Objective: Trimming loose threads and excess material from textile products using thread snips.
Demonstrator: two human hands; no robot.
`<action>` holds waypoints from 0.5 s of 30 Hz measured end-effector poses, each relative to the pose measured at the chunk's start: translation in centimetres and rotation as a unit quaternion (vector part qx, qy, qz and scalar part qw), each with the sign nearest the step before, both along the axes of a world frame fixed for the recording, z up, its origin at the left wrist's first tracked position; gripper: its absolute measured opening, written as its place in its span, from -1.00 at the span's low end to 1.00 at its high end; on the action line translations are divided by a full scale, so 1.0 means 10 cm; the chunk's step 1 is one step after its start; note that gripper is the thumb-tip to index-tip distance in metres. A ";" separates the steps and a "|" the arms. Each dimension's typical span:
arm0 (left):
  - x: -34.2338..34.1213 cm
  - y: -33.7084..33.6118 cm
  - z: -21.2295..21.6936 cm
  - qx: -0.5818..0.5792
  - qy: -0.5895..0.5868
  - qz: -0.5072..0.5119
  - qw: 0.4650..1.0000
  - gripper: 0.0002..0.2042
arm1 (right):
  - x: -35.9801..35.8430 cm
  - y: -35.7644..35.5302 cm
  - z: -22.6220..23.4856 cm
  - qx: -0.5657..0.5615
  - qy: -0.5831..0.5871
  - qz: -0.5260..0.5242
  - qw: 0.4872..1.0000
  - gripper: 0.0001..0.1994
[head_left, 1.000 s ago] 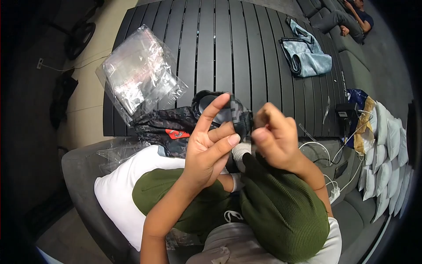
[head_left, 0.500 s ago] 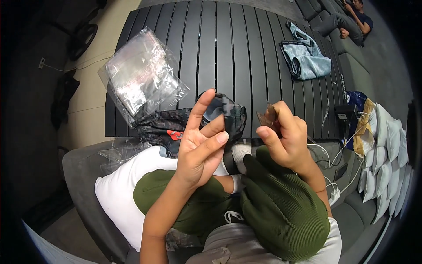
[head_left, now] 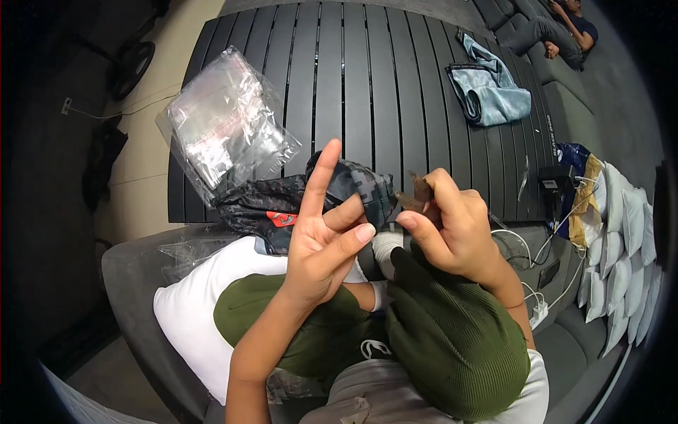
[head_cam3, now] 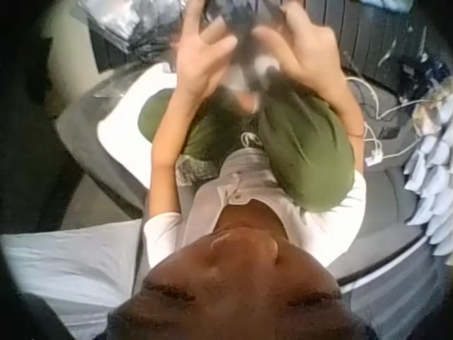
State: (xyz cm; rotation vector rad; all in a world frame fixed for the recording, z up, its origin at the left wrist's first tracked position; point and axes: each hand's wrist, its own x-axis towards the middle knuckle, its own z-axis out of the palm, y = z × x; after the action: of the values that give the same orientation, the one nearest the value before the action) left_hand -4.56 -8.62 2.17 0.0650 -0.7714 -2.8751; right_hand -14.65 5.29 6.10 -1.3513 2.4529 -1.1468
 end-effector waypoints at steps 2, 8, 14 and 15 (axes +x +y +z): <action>0.01 0.01 -0.01 -0.037 -0.015 0.005 0.999 -0.22 | 0.02 -0.02 0.02 0.006 0.005 0.012 1.000 -0.67; 0.02 0.01 -0.04 -0.077 -0.008 -0.004 0.997 -0.25 | 0.05 -0.07 0.01 -0.006 0.032 0.046 0.998 -0.70; 0.02 0.02 -0.08 -0.075 0.018 -0.018 0.997 -0.25 | 0.05 -0.10 0.00 -0.001 0.063 0.044 0.997 -0.68; 0.02 0.02 -0.08 -0.074 0.018 -0.018 0.997 -0.25 | 0.05 -0.10 0.00 0.000 0.063 0.044 0.997 -0.68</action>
State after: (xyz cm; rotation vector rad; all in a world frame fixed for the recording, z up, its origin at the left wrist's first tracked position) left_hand -4.34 -8.43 1.35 -0.0186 -0.9864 -2.8336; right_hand -14.12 4.29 6.10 -1.5604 2.4475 -1.0736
